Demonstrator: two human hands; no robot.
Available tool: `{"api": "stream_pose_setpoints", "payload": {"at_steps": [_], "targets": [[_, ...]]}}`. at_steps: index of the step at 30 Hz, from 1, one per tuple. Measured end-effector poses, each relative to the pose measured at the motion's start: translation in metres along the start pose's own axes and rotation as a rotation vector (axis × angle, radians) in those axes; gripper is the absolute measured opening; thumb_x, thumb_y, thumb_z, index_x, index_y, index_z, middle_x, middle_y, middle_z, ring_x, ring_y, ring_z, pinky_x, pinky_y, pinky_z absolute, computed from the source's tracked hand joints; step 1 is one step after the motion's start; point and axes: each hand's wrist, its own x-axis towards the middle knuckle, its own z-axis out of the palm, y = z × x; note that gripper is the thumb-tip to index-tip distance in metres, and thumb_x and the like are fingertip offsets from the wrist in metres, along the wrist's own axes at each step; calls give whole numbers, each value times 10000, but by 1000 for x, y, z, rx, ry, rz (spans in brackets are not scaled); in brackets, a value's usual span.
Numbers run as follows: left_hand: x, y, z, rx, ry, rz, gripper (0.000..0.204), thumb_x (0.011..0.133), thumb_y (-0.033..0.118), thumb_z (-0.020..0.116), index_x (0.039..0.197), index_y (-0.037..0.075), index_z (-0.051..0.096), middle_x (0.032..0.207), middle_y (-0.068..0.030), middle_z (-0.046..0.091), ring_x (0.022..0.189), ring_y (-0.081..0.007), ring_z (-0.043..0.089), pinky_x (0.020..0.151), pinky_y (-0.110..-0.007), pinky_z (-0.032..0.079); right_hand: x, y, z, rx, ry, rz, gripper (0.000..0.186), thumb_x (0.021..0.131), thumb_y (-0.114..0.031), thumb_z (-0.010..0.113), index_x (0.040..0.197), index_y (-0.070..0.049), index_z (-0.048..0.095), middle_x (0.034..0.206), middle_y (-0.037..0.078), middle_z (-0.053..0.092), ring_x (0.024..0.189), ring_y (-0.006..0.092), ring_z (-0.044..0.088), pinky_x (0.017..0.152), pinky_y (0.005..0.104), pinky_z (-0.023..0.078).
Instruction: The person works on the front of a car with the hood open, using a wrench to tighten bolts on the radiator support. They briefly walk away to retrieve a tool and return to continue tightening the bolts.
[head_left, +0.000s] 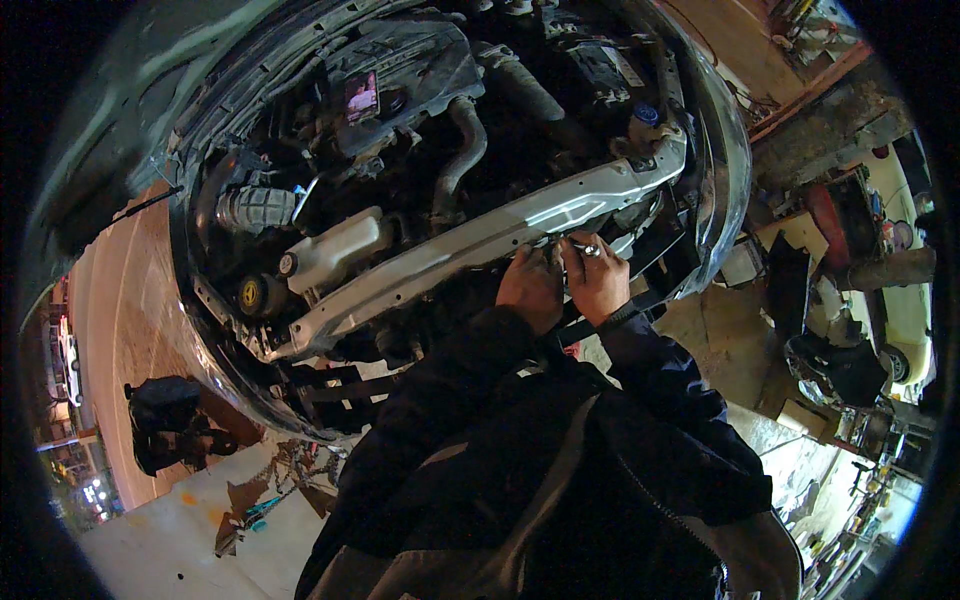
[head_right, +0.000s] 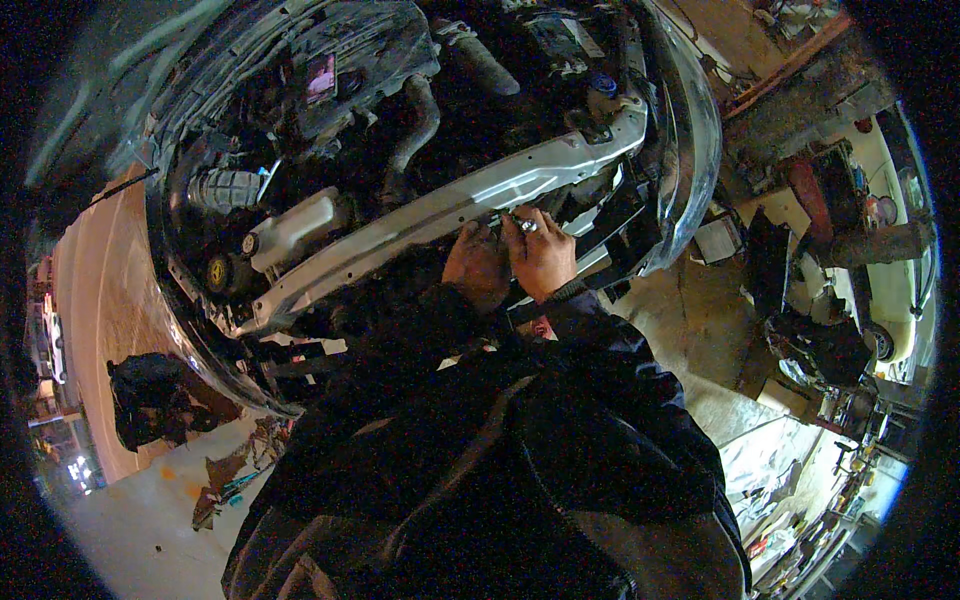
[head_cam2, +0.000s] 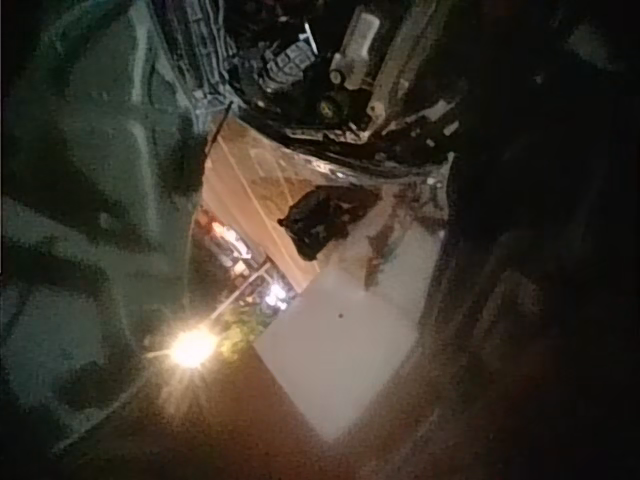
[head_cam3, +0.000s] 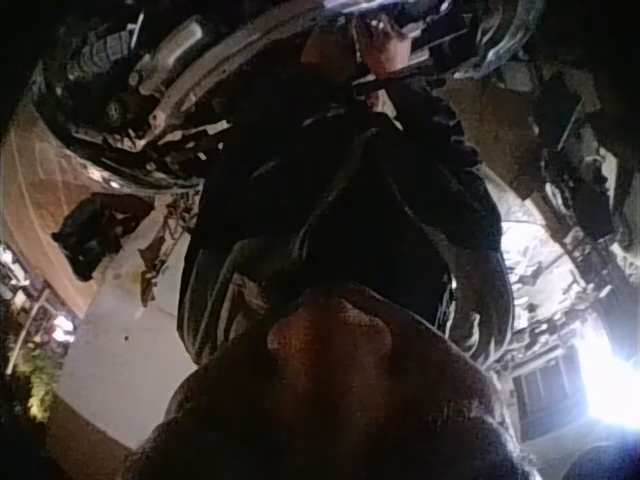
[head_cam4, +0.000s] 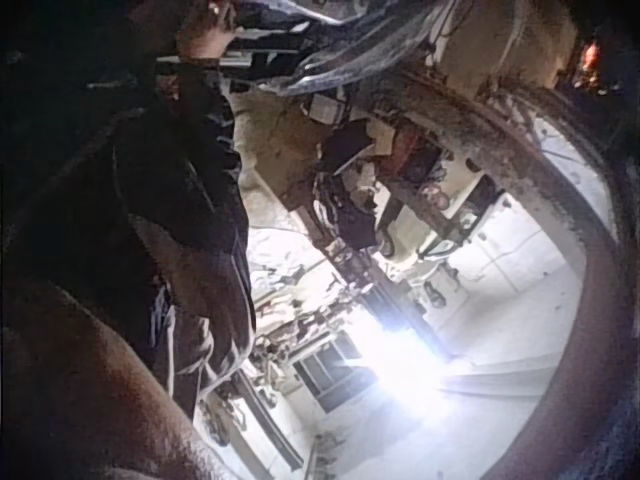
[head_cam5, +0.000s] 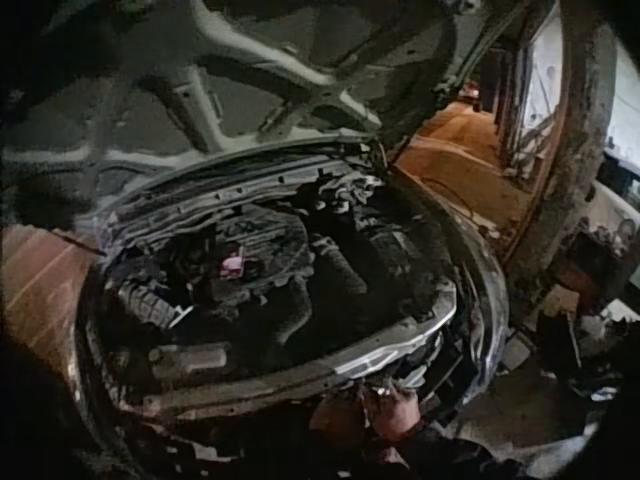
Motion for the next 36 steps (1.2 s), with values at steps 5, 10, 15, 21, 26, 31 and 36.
{"api": "stream_pose_setpoints", "payload": {"at_steps": [5,10,15,21,26,31,36], "targets": [[0,2,2,75,121,6,470,887,141,560,1281,-103,632,1071,-226,733,1149,-349,648,1135,-468,401,2,20,7,139,17,163,183,1006,-201,723,1021,-22,685,869,163,749,741,365,740,629,423,584],[2,8,-2,36,15,-69,517,913,136,541,1355,-128,590,1110,-228,728,1173,-344,635,1140,-457,395,29,70,9,1043,-31,908,268,1046,-226,685,1104,33,646,912,155,752,759,275,772,682,410,661],[7,8,-6,121,-123,-76,536,939,134,522,1402,-134,552,1112,-226,729,1167,-347,635,1160,-446,371,35,77,0,1020,-6,915,300,1038,-248,697,1104,38,636,912,151,742,772,285,769,702,425,668],[4,6,-6,139,-130,-45,556,948,152,566,1429,-127,547,1249,-267,700,1296,-397,592,1210,-484,363,16,47,-21,639,87,472,197,1086,-163,619,1119,29,647,885,109,765,798,190,769,712,342,637],[3,4,-5,128,18,13,555,935,169,540,1378,-165,556,1081,-245,742,1145,-354,657,1181,-476,361,5,27,-5,219,47,232,188,1043,-144,696,1080,36,657,847,130,759,771,214,777,666,339,608],[3,2,0,92,7,8,577,935,182,539,1390,-172,547,1101,-248,747,1168,-364,663,1190,-490,355,3,17,-7,50,56,38,132,1003,-141,726,1039,-23,679,871,155,740,748,320,757,638,399,590],[3,2,5,100,-46,-26,599,932,185,538,1412,-173,533,1131,-247,749,1219,-364,656,1190,-491,353,0,9,-8,68,104,59,118,978,-127,741,1016,-30,684,944,157,735,758,351,734,634,425,585]]}}
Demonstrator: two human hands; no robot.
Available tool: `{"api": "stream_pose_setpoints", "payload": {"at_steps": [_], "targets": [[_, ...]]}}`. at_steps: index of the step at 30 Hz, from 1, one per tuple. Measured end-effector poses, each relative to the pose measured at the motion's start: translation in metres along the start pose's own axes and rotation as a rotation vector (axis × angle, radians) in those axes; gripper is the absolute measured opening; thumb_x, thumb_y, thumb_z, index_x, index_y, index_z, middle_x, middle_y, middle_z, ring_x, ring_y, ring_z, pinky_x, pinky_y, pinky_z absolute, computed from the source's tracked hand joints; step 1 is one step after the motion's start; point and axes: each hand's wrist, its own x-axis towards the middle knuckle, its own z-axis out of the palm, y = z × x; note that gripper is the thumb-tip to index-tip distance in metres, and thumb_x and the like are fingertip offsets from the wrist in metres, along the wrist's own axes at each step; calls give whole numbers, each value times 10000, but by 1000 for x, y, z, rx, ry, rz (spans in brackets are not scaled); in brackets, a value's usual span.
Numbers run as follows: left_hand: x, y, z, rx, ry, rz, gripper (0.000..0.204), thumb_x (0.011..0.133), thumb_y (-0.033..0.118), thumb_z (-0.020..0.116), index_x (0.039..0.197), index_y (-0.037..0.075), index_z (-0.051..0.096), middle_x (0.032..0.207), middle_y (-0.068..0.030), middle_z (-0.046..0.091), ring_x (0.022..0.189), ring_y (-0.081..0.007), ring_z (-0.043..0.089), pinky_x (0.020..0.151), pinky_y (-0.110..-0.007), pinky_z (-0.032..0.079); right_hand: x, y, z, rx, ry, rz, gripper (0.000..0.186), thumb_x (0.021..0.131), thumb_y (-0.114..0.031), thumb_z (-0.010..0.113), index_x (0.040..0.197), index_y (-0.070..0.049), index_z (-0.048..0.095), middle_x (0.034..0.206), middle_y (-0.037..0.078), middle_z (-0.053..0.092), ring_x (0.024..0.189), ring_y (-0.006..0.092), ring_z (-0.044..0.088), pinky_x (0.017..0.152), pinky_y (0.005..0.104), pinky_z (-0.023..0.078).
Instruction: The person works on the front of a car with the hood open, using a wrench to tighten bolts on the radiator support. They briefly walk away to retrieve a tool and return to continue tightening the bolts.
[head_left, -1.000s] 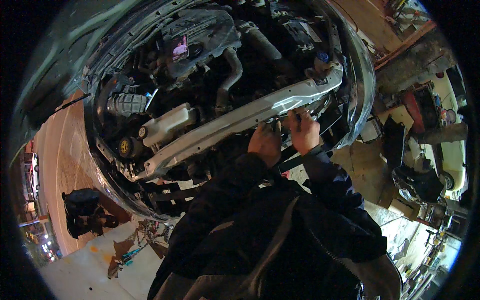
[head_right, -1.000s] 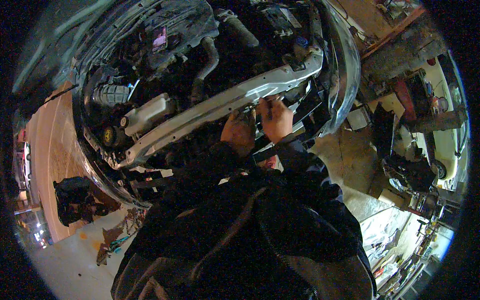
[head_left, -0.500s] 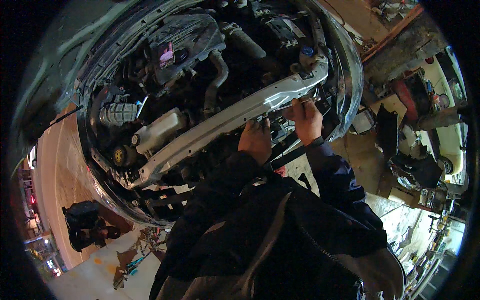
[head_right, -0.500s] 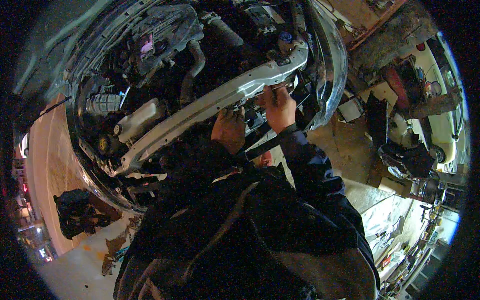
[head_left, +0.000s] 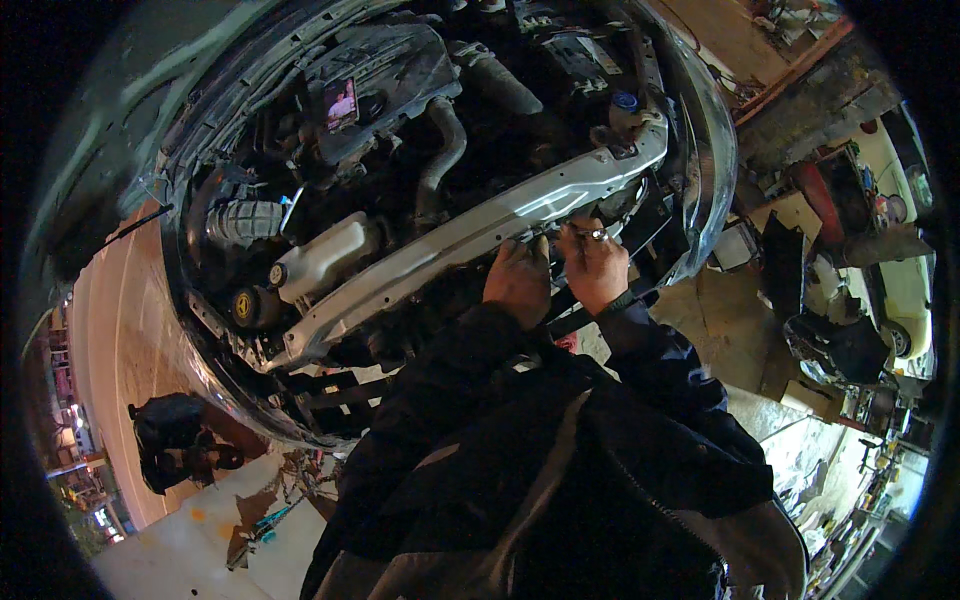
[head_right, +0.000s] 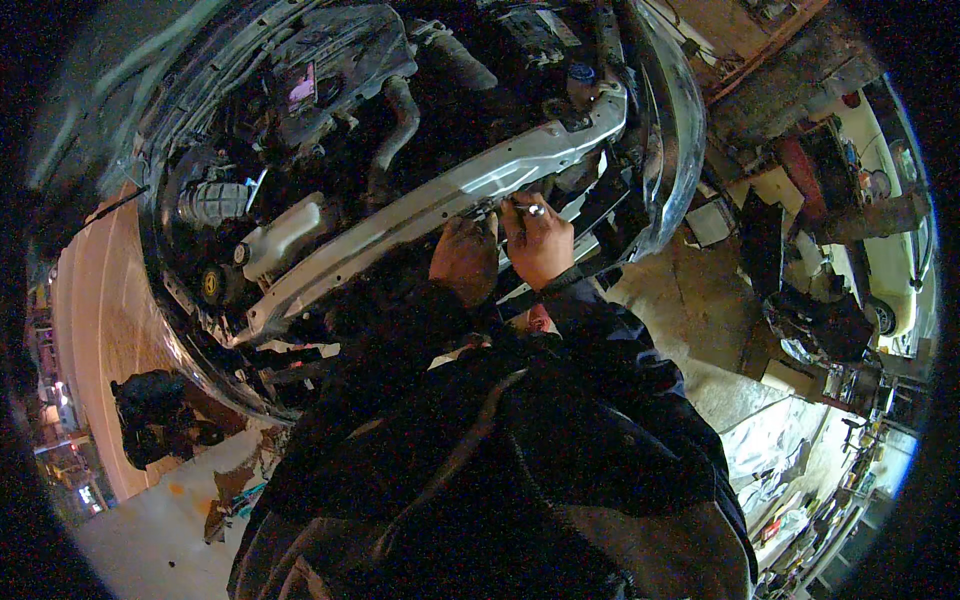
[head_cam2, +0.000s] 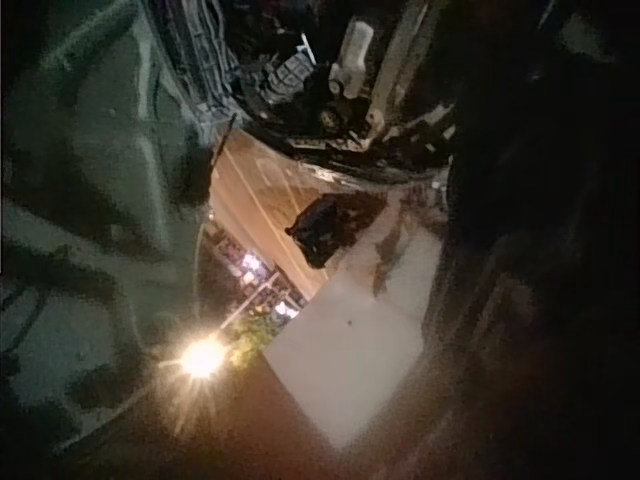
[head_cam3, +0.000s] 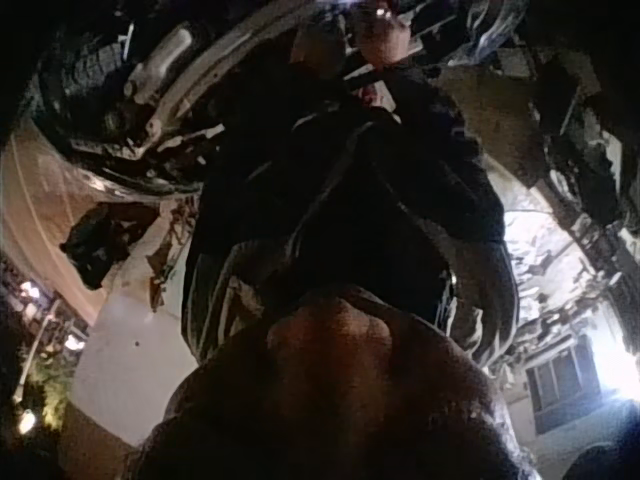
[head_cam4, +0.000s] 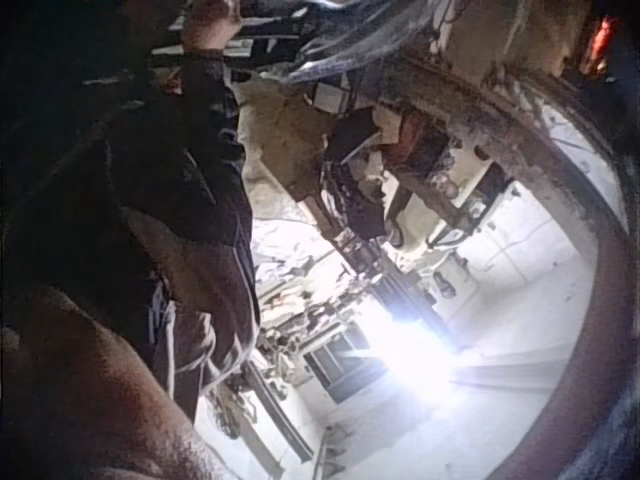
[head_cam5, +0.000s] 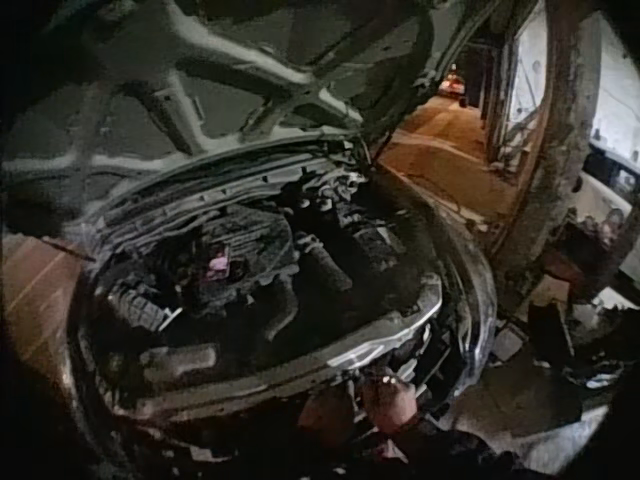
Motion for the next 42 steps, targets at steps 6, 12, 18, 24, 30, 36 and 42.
{"api": "stream_pose_setpoints", "payload": {"at_steps": [6,12,18,24,30,36,42], "targets": [[0,1,-5,-29,41,8,570,919,170,548,1384,-160,557,1127,-249,746,1215,-352,654,1183,-480,360,-3,-1,1,42,-65,74,137,973,-136,748,1041,-37,682,917,147,735,741,347,736,629,420,588],[-1,2,-11,-52,-10,-5,535,906,150,567,1350,-150,580,1102,-250,745,1187,-357,655,1165,-477,378,-2,-8,4,-3,-71,2,115,974,-130,748,1022,-42,690,878,139,733,717,337,740,611,405,578],[-2,0,-11,-138,26,8,541,908,150,570,1355,-154,575,1095,-246,743,1169,-345,660,1161,-472,385,2,-12,7,24,-41,-38,100,971,-117,748,1003,-36,698,861,137,739,721,330,747,614,395,576],[2,2,-10,37,-36,28,599,917,156,561,1419,-170,526,1145,-230,734,1173,-330,658,1153,-458,386,3,-1,8,108,-118,152,114,1004,-129,702,1009,-17,687,885,170,736,780,366,750,647,428,588],[3,3,-4,36,69,7,631,924,160,552,1457,-173,487,1185,-219,722,1192,-321,642,1163,-446,373,14,47,17,946,-41,740,210,1049,-154,684,1125,32,625,871,185,754,786,286,789,662,398,649],[2,5,3,13,72,-56,612,924,161,556,1443,-160,511,1063,-205,740,1118,-316,652,1145,-434,374,51,78,9,959,-279,1043,364,1019,-230,725,1218,47,597,936,202,749,810,342,781,702,471,677],[-6,2,-5,98,66,37,590,917,175,580,1404,-158,551,994,-206,751,1064,-316,666,1144,-432,373,32,52,-11,969,11,883,258,1062,-220,653,1156,16,606,906,155,748,804,305,778,727,448,669]]}}
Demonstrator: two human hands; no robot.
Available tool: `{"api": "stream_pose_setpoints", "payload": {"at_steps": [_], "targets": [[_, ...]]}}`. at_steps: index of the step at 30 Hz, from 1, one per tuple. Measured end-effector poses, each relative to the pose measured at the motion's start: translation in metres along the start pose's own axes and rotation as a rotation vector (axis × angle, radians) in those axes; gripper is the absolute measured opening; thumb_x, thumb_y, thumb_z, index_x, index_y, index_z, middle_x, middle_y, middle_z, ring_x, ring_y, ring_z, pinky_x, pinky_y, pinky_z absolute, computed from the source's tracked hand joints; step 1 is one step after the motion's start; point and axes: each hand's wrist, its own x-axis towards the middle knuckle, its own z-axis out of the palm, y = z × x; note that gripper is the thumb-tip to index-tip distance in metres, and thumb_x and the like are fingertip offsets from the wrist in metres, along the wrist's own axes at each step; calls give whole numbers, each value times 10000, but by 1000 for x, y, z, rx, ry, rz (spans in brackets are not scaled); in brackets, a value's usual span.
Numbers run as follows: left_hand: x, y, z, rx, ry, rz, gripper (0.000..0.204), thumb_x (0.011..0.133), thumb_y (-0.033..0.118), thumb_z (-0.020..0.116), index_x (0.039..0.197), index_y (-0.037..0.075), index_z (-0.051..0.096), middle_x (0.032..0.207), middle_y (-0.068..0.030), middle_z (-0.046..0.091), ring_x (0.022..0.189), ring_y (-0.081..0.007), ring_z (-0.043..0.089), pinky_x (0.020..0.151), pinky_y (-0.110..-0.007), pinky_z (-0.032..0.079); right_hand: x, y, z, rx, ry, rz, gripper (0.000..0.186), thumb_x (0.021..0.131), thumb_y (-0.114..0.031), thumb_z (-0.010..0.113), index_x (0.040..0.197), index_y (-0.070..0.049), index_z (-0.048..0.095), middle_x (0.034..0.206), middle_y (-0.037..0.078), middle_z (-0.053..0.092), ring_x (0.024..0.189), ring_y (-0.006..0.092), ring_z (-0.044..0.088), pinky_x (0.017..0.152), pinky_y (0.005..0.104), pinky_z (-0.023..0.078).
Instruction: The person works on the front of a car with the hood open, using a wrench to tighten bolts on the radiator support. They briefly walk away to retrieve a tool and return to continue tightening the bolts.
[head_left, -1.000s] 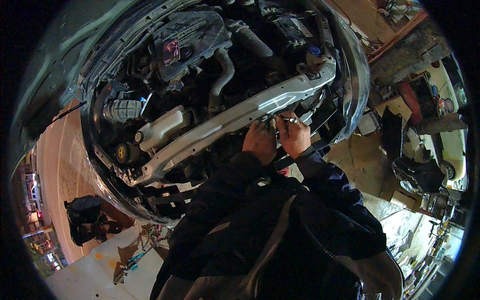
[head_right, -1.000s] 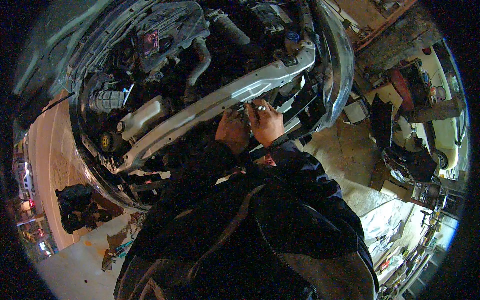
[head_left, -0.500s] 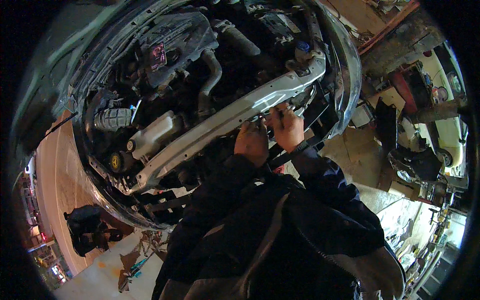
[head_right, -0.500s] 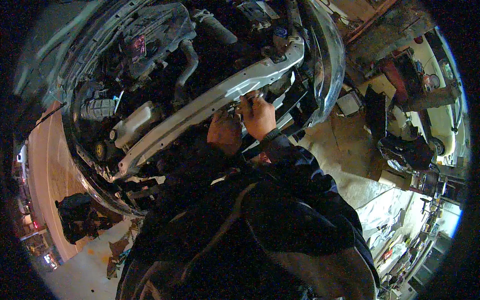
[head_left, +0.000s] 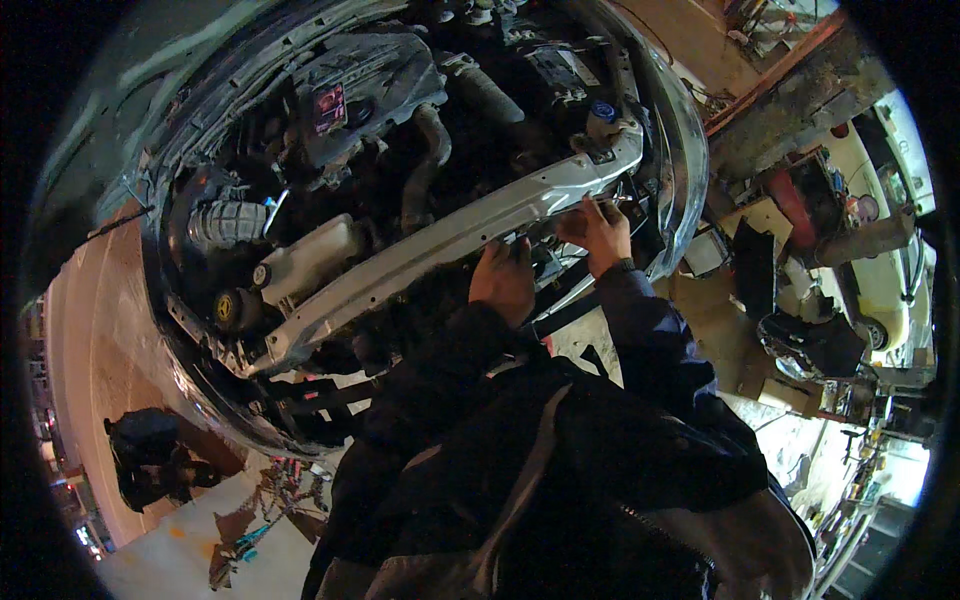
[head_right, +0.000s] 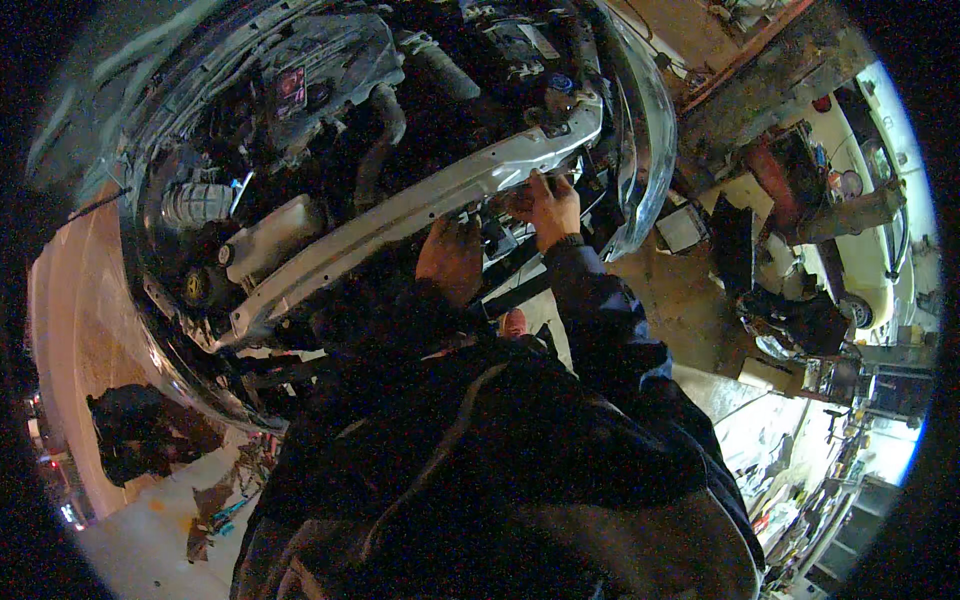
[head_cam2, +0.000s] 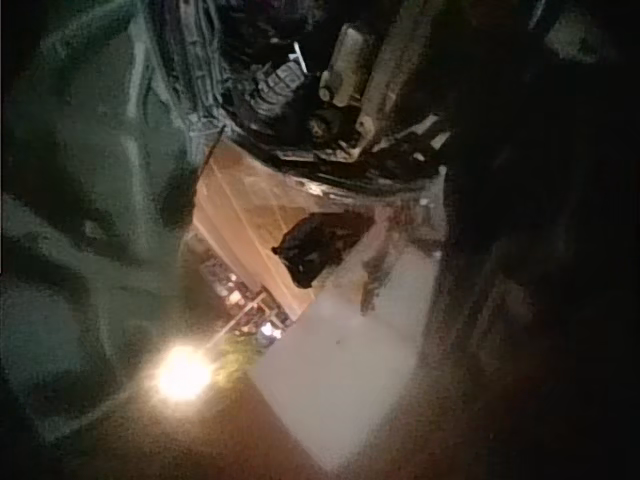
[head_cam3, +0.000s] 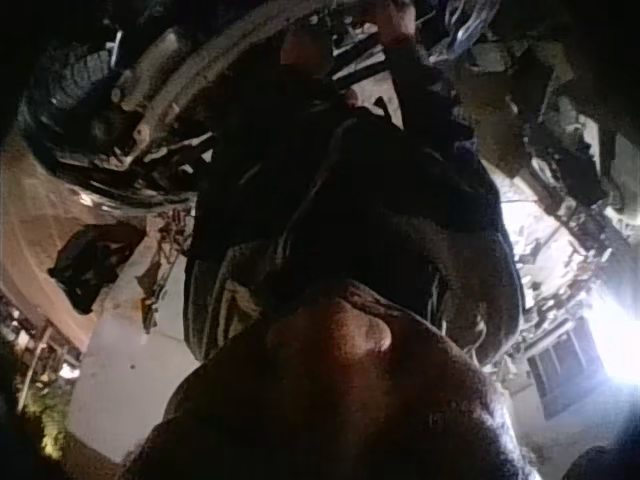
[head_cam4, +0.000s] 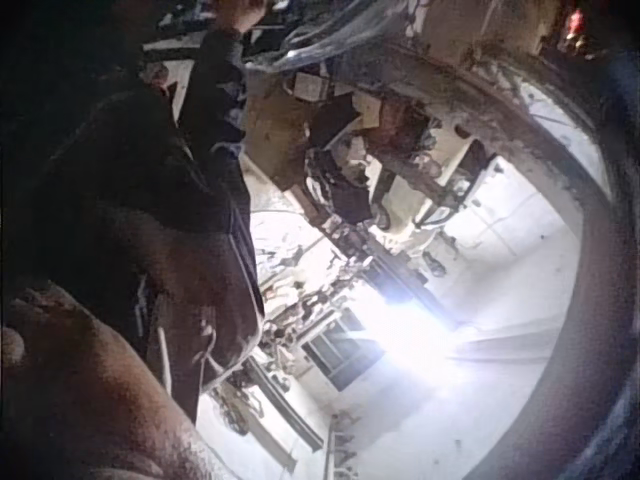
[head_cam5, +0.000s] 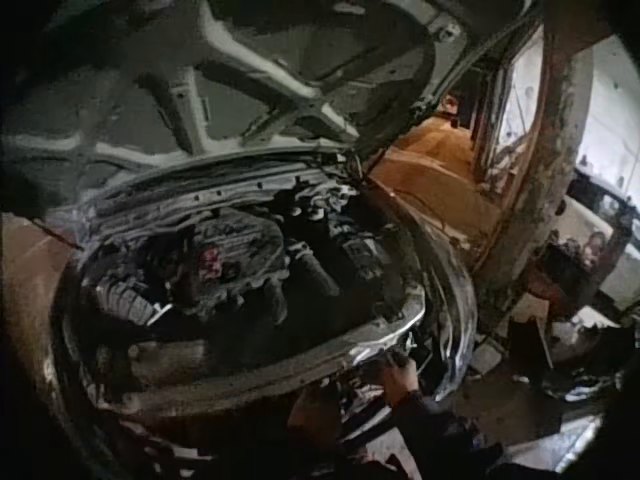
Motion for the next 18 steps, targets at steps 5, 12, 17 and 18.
{"api": "stream_pose_setpoints", "payload": {"at_steps": [5,12,17,18], "targets": [[0,-1,2,-45,26,-1,571,925,165,545,1391,-164,559,1007,-215,757,1091,-317,673,1152,-434,373,-21,19,12,-546,-2,-383,219,1085,-207,638,1079,11,627,897,140,762,767,226,767,712,365,638],[0,-2,12,-87,83,-9,582,925,150,541,1410,-173,537,1073,-233,763,1141,-333,697,1152,-453,392,-46,26,31,-929,21,-523,210,1071,-178,660,1052,30,680,858,120,783,792,182,790,683,327,618],[-1,-2,12,-137,86,-26,588,918,145,549,1414,-169,534,1090,-228,763,1145,-345,695,1173,-458,382,-54,22,44,-1028,-12,-848,152,1025,-201,685,1002,-51,684,807,190,708,773,435,716,640,497,566],[-1,-2,12,-127,69,-22,590,916,144,553,1416,-169,533,1093,-230,762,1146,-345,694,1176,-458,381,-55,21,46,-1014,-13,-819,151,1026,-203,685,1006,-52,682,813,192,710,776,431,719,643,492,567]]}}
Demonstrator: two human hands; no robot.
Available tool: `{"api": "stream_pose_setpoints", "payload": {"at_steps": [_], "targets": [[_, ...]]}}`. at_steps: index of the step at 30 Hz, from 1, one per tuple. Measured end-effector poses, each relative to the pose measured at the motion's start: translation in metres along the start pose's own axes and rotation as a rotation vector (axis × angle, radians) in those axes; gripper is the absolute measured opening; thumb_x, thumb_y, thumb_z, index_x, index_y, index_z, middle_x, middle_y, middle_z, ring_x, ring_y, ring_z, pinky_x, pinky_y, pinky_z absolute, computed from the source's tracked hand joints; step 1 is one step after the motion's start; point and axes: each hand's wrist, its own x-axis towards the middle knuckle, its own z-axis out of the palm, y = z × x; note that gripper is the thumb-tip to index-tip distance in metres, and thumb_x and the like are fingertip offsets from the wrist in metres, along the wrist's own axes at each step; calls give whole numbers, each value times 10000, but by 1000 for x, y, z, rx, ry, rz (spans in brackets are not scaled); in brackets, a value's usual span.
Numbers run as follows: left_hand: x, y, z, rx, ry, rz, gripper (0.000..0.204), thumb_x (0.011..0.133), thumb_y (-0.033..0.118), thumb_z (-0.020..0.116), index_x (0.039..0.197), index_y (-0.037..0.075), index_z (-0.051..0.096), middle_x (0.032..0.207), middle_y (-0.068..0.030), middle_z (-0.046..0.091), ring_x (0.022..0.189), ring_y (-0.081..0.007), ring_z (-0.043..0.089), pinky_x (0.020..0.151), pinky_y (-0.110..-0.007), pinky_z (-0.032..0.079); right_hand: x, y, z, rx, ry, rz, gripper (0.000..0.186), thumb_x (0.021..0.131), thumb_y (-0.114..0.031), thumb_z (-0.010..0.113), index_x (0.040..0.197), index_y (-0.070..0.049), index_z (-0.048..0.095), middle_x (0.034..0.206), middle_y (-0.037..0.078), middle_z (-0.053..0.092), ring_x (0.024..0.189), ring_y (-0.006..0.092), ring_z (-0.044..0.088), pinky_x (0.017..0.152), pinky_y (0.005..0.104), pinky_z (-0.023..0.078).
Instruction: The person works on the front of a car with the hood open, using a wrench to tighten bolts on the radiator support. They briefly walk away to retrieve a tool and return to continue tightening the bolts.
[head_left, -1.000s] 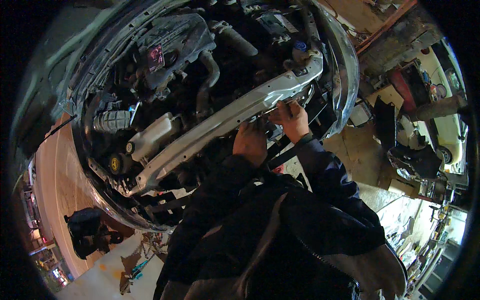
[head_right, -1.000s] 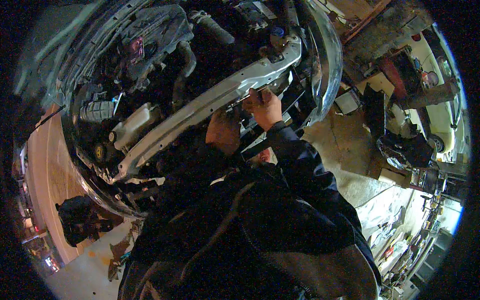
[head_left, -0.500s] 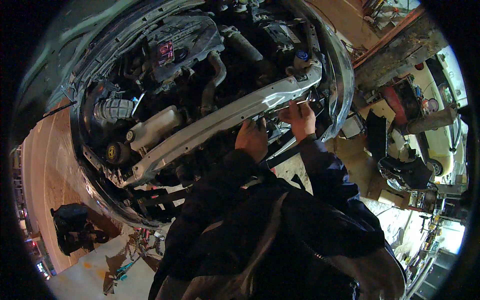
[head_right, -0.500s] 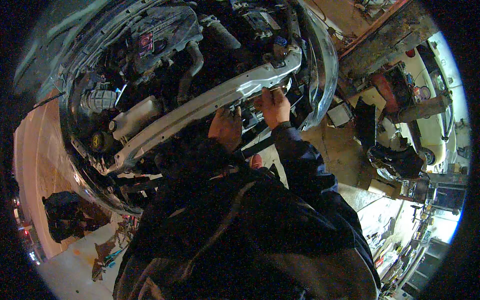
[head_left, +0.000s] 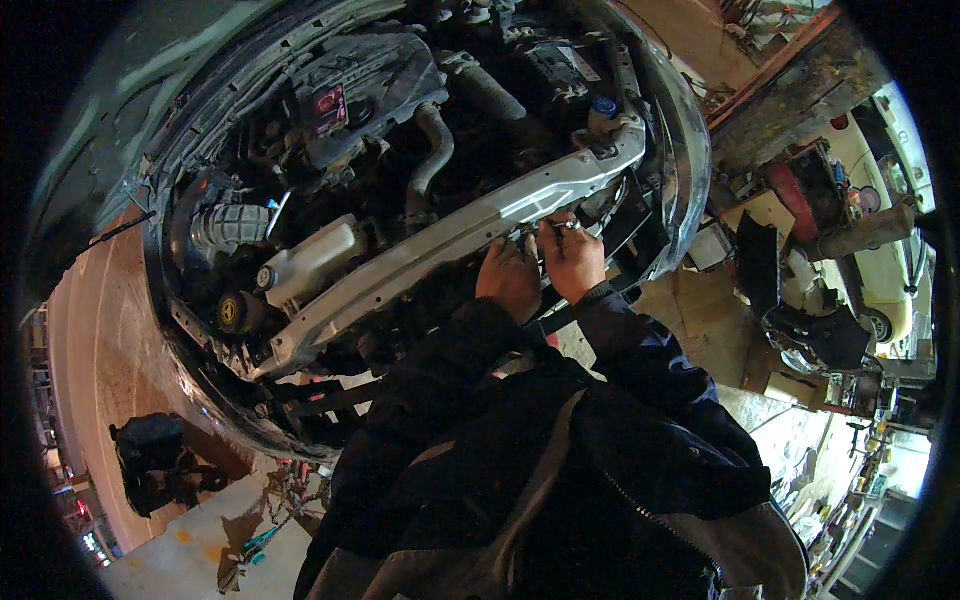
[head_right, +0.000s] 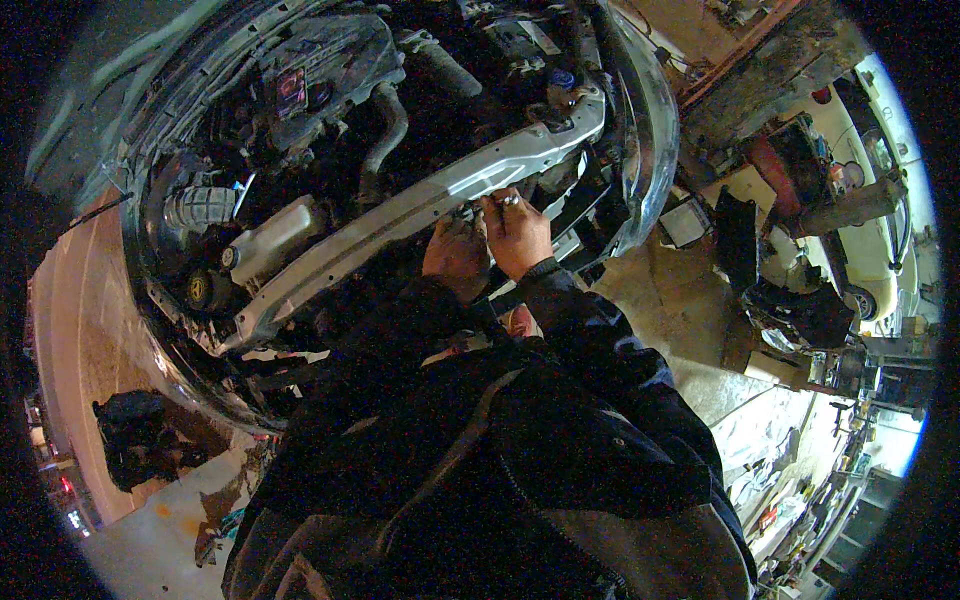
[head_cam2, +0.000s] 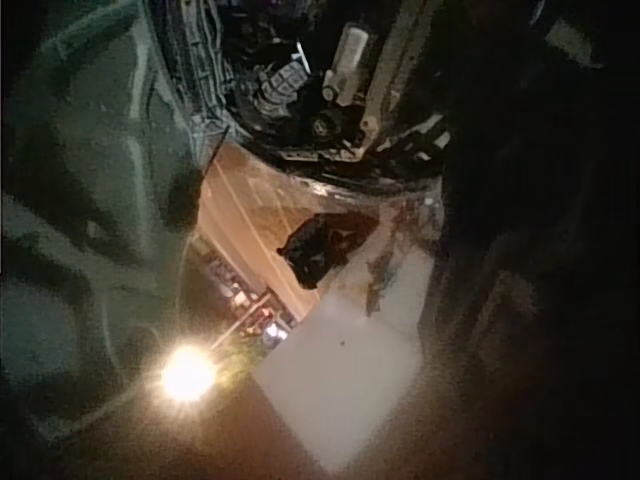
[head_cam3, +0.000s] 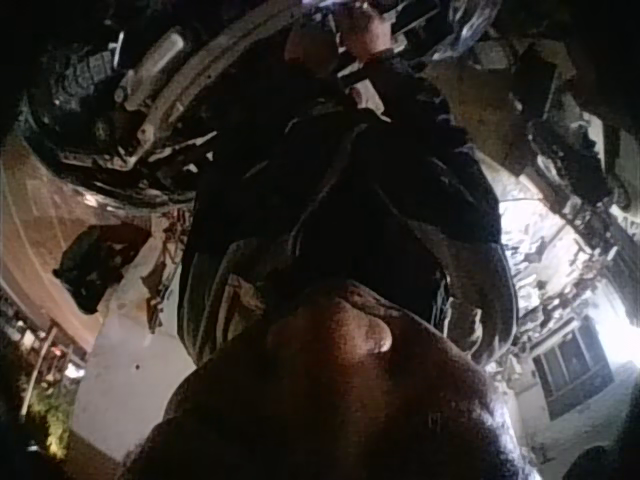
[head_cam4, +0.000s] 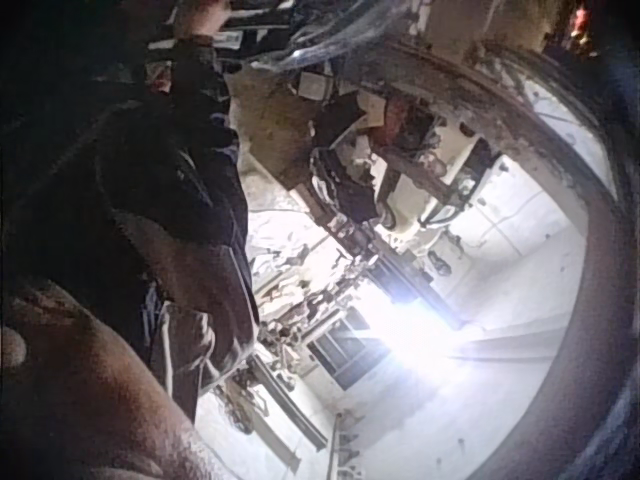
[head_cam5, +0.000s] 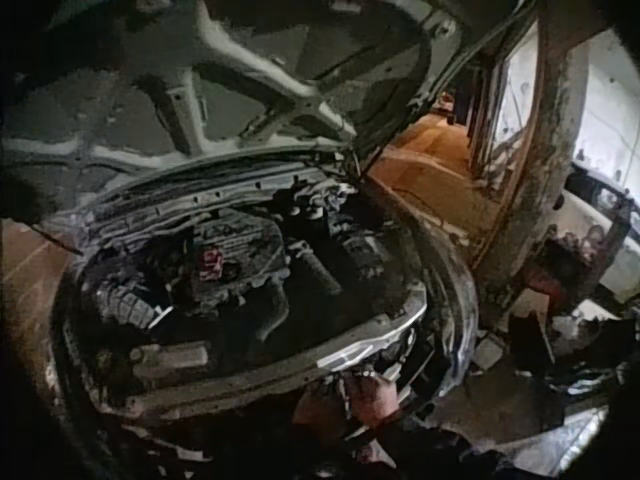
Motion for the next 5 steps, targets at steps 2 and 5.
{"api": "stream_pose_setpoints", "payload": {"at_steps": [2,5], "targets": [[1,-3,2,-28,30,31,595,912,144,565,1418,-168,531,1100,-242,757,1155,-346,691,1174,-463,383,0,-1,2,33,-18,36,152,1026,-206,686,1013,-55,678,826,196,716,782,425,724,650,482,570],[1,-6,5,-18,33,50,652,903,154,594,1451,-179,481,1143,-251,747,1193,-351,680,1181,-476,378,8,7,1,5,-72,99,143,1015,-210,707,1026,-70,685,833,202,719,790,415,729,663,482,581]]}}
